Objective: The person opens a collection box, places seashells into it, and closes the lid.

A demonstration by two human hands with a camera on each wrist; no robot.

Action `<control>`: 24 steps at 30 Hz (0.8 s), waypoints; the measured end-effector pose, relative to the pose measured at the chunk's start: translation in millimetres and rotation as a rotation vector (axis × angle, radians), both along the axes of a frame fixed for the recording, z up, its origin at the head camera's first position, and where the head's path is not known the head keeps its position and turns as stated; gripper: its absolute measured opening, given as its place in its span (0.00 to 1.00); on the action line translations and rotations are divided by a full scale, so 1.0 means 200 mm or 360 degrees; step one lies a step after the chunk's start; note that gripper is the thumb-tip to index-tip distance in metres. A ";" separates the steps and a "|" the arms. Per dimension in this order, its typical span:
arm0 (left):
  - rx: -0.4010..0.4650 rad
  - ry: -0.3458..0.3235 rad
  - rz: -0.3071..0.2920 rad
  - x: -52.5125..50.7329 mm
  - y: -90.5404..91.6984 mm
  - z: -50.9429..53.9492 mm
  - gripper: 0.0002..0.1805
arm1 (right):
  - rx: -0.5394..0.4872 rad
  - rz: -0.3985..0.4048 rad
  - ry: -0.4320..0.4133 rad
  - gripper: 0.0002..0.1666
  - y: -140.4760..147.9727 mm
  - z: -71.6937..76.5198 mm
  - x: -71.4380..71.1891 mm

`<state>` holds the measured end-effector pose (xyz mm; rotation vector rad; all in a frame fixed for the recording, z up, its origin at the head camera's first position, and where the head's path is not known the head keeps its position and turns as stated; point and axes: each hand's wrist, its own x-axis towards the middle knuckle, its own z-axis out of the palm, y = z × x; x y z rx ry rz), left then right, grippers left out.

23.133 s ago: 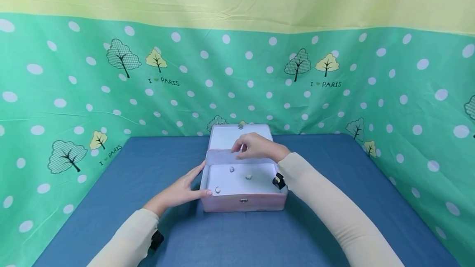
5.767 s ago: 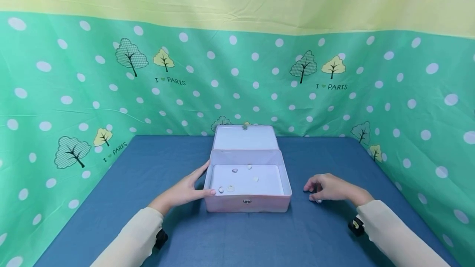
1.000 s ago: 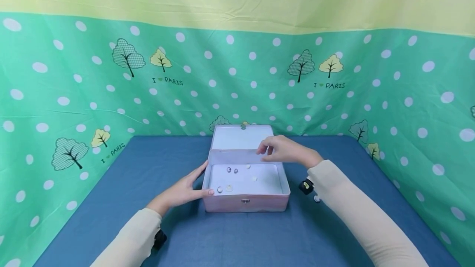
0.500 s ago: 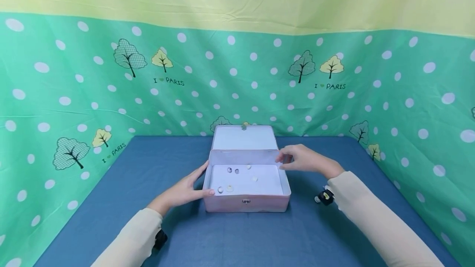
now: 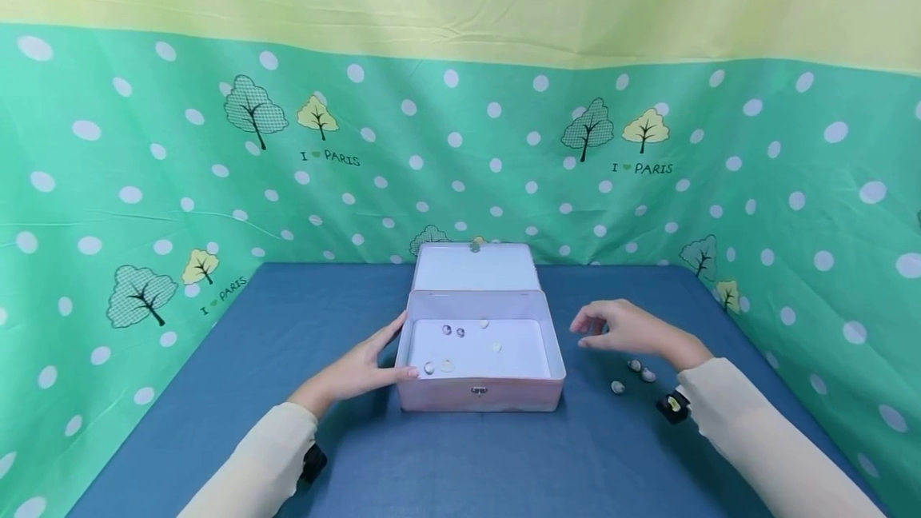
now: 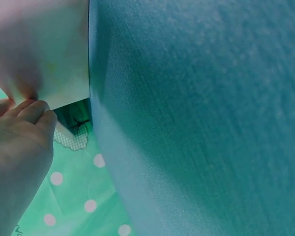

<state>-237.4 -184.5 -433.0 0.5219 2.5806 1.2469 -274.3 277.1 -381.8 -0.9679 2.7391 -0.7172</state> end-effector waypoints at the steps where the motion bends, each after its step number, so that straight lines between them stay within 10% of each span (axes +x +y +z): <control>1: 0.0001 -0.0001 0.0000 0.00 0.00 0.00 0.55 | -0.0009 0.0004 -0.0010 0.08 0.01 -0.01 0.01; 24: 0.0002 0.0012 0.0003 0.00 0.00 0.00 0.55 | -0.0090 -0.0123 -0.0270 0.08 0.22 -0.28 0.15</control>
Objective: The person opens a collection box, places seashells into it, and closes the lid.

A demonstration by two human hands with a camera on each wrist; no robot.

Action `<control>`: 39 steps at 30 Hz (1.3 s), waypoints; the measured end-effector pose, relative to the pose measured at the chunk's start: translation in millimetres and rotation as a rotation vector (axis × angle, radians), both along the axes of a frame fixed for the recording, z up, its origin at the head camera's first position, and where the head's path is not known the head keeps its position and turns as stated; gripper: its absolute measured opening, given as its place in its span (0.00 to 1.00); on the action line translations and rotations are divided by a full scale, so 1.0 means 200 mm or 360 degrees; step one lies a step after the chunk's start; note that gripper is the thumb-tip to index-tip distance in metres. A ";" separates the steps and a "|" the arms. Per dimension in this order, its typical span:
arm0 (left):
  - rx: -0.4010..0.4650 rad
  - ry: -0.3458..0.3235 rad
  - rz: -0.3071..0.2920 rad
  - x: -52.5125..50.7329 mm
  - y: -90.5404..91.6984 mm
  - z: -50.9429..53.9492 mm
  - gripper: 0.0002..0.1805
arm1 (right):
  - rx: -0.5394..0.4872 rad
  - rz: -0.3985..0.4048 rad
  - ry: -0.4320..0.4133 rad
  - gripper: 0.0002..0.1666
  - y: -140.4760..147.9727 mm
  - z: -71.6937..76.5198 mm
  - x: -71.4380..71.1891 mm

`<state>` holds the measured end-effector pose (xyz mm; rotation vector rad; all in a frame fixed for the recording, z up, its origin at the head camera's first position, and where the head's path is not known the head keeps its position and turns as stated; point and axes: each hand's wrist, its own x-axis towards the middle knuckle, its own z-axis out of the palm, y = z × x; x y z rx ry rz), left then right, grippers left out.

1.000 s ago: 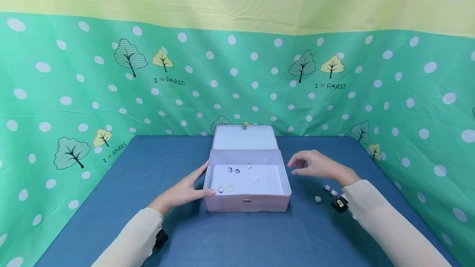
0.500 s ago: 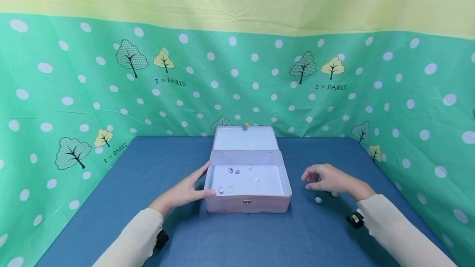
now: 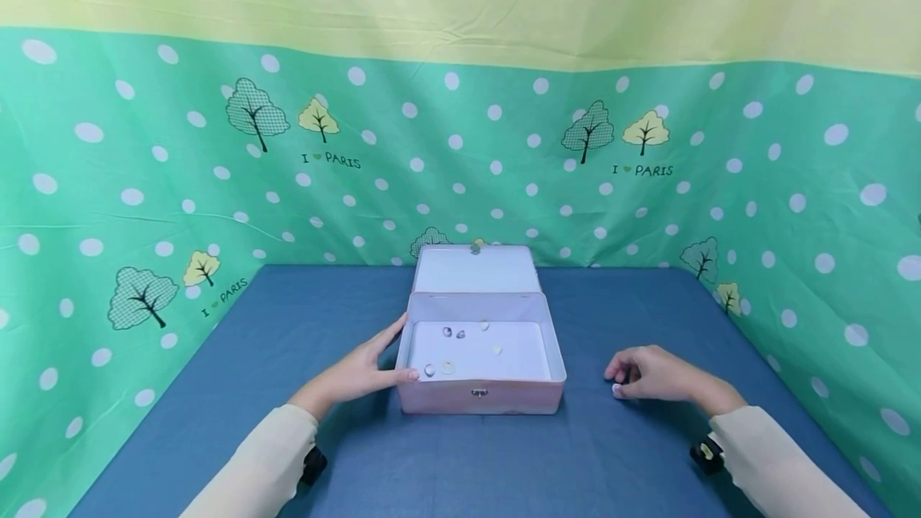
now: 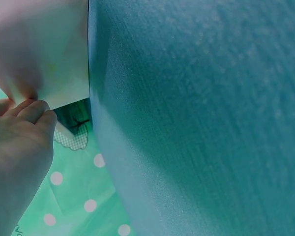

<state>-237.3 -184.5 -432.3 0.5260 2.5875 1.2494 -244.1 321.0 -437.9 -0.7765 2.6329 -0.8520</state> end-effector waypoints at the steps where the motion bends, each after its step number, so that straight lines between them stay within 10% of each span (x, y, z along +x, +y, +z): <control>1: -0.0002 0.0002 0.0001 0.00 0.00 0.00 0.55 | 0.0004 -0.0006 0.0001 0.08 0.01 0.00 0.00; 26: 0.0008 0.0024 -0.0023 -0.01 0.00 -0.02 0.55 | 0.0022 -0.0008 -0.0034 0.06 0.01 -0.01 0.00; 39: -0.0001 0.0042 -0.0030 0.00 -0.01 -0.01 0.56 | -0.0012 -0.0014 0.0183 0.08 -0.04 0.12 -0.01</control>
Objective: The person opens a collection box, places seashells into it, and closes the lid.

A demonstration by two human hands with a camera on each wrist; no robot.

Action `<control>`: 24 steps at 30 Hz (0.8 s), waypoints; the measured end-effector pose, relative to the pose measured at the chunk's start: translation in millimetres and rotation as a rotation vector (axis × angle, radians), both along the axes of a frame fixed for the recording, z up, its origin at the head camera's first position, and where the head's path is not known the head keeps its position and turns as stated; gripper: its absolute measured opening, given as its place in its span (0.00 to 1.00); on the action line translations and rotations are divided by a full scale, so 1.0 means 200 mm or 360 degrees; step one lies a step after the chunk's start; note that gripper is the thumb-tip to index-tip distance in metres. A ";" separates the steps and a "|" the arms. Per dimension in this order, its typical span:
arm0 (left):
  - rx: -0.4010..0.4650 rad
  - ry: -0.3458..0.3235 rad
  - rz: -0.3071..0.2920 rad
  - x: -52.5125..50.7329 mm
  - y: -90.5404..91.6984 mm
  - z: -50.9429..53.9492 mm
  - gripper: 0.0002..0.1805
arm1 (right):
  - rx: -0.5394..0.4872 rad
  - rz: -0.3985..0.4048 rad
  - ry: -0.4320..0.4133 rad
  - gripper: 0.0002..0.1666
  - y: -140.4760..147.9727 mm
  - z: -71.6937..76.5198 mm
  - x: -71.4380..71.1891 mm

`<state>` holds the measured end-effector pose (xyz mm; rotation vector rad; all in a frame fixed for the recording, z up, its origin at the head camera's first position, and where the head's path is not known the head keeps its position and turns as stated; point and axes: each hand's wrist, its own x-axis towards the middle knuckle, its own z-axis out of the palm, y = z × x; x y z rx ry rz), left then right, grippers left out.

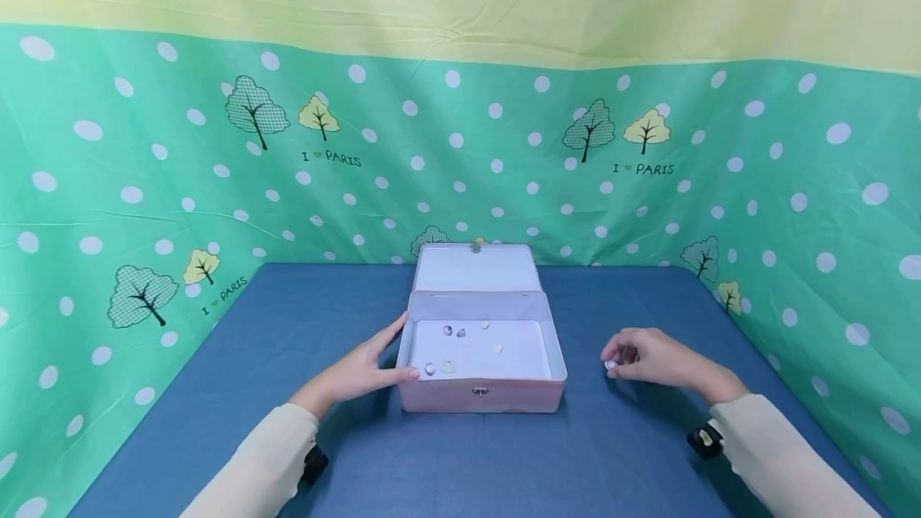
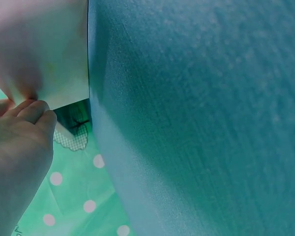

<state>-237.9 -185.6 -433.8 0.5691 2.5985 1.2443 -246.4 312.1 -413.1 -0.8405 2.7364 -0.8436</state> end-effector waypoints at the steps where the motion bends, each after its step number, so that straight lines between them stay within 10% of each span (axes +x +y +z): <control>1: 0.0004 -0.0001 -0.0002 0.00 0.00 0.00 0.55 | 0.0004 -0.0009 0.0003 0.08 -0.01 0.02 0.00; 24: 0.0008 -0.0018 -0.0005 0.00 0.00 0.00 0.56 | 0.0052 0.0048 0.0191 0.09 -0.15 0.23 -0.10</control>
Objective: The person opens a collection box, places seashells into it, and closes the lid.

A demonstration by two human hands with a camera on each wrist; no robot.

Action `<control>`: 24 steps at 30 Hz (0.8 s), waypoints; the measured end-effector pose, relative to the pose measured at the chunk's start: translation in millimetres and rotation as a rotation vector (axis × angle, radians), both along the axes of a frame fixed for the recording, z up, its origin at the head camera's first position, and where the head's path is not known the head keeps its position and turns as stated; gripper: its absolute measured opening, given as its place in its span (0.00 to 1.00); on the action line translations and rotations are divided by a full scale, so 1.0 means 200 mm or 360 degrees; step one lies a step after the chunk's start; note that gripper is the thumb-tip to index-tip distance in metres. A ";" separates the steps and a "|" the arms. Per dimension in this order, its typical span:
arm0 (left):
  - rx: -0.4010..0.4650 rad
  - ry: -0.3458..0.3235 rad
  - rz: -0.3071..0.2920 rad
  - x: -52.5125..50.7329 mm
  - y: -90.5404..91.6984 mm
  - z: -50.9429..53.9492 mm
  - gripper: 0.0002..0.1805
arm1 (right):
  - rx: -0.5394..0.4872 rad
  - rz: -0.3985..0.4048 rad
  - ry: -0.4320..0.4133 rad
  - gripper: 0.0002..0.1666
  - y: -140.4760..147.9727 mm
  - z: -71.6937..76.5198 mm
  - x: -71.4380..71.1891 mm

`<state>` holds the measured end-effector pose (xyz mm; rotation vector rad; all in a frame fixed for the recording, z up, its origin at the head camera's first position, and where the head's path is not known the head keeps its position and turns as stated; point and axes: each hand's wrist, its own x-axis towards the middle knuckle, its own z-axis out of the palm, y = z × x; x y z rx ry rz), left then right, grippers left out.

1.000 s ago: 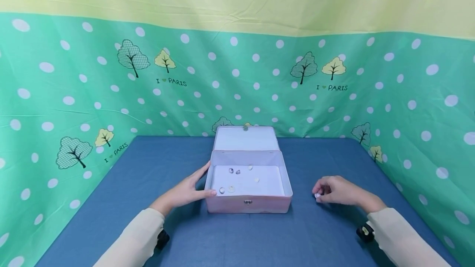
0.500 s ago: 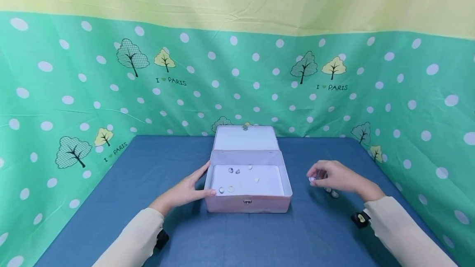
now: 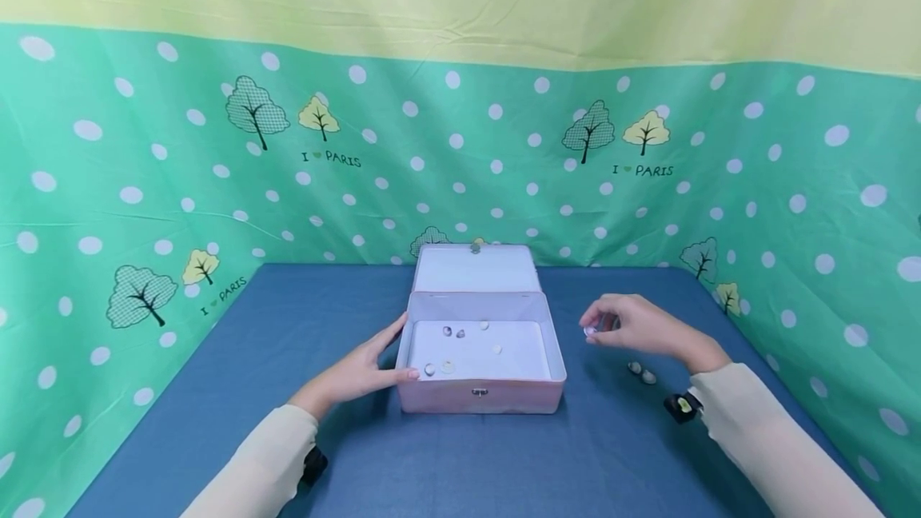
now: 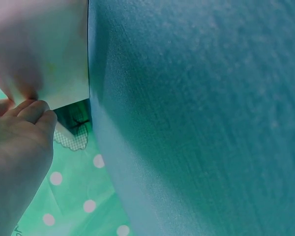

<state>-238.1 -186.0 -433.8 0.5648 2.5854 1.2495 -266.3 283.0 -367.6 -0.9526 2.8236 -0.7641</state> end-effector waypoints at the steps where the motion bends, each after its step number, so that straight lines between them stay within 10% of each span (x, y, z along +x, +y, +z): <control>1: -0.0002 -0.0003 0.0003 0.00 0.00 0.00 0.56 | 0.0005 0.0003 -0.0004 0.09 -0.01 0.00 0.00; 24: -0.0014 -0.0028 0.0027 0.01 0.00 0.00 0.56 | -0.0057 0.0235 0.0055 0.10 -0.43 0.13 -0.13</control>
